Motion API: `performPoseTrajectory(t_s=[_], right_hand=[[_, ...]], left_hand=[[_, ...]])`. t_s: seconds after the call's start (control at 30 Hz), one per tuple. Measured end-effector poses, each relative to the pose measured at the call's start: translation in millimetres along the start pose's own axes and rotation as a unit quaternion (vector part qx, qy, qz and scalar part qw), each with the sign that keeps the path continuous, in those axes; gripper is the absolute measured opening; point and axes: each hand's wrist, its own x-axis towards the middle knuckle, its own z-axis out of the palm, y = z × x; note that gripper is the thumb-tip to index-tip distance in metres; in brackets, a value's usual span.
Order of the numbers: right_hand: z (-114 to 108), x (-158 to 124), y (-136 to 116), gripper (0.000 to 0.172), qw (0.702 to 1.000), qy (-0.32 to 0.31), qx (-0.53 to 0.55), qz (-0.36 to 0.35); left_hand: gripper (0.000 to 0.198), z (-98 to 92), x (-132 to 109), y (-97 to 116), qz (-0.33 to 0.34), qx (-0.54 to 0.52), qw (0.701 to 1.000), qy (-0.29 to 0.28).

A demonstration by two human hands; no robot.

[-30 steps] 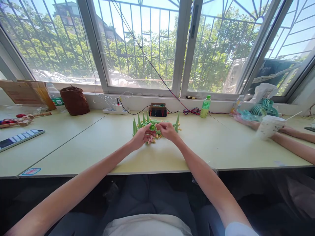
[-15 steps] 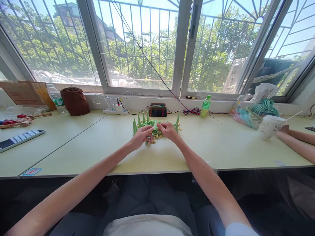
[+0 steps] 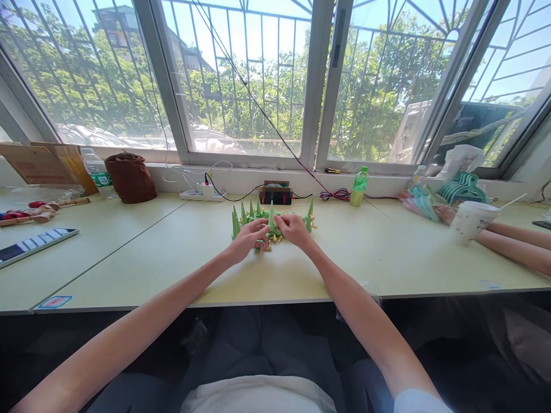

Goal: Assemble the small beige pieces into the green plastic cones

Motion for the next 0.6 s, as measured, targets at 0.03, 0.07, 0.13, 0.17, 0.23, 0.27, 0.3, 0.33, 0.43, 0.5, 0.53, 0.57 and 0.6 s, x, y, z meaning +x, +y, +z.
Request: performPoseTrajectory(t_s=[0.03, 0.07, 0.13, 0.17, 0.23, 0.27, 0.3, 0.33, 0.43, 0.5, 0.53, 0.57, 0.6], right_hand=[[0.4, -0.6, -1.9, 0.054, 1.0, 0.002, -0.017, -0.008], [1.1, -1.2, -3.3, 0.054, 0.999, 0.001, -0.031, -0.015], [2.7, -2.3, -4.7, 0.053, 0.998, -0.004, -0.051, -0.027], [3.7, -2.9, -4.8, 0.053, 0.998, -0.007, -0.057, -0.034], [5.4, -3.7, -4.1, 0.052, 0.997, -0.014, -0.063, -0.047], [6.0, -4.0, -3.5, 0.051, 0.996, -0.017, -0.065, -0.052], [6.5, -4.3, -3.0, 0.05, 0.996, -0.019, -0.066, -0.056], [6.8, -4.5, -2.5, 0.05, 0.996, -0.021, -0.068, -0.057], [7.1, -4.8, -1.6, 0.049, 0.995, -0.028, -0.071, -0.058], [7.1, -4.9, -1.5, 0.048, 0.995, -0.032, -0.072, -0.06], [7.2, -5.0, -1.7, 0.049, 0.995, -0.033, -0.071, -0.06], [7.3, -5.1, -2.0, 0.049, 0.995, -0.034, -0.069, -0.06], [7.3, -5.3, -2.4, 0.05, 0.995, -0.035, -0.068, -0.06]], left_hand=[[0.05, 0.4, 0.3, -0.2, -0.001, 0.0, 1.0, 0.001], [0.049, 0.8, 0.6, -0.4, -0.002, 0.001, 1.0, 0.001], [0.048, 1.4, 0.9, -0.5, 0.001, 0.007, 1.0, -0.003], [0.048, 1.5, 0.9, -0.6, 0.003, 0.01, 1.0, -0.007], [0.049, 1.5, 0.6, -0.7, 0.009, 0.014, 1.0, -0.016], [0.049, 1.4, 0.5, -0.9, 0.012, 0.013, 1.0, -0.021], [0.05, 1.2, 0.4, -1.2, 0.015, 0.012, 1.0, -0.023], [0.051, 1.0, 0.3, -1.5, 0.019, 0.009, 0.999, -0.024], [0.051, 0.5, 0.5, -2.7, 0.034, 0.006, 0.999, -0.017], [0.051, 0.2, 0.5, -3.2, 0.047, 0.009, 0.999, -0.009], [0.051, 0.1, 0.5, -3.3, 0.052, 0.011, 0.999, -0.006], [0.051, 0.1, 0.4, -3.2, 0.058, 0.014, 0.998, -0.005], [0.051, 0.0, 0.2, -3.1, 0.062, 0.017, 0.998, -0.005]])
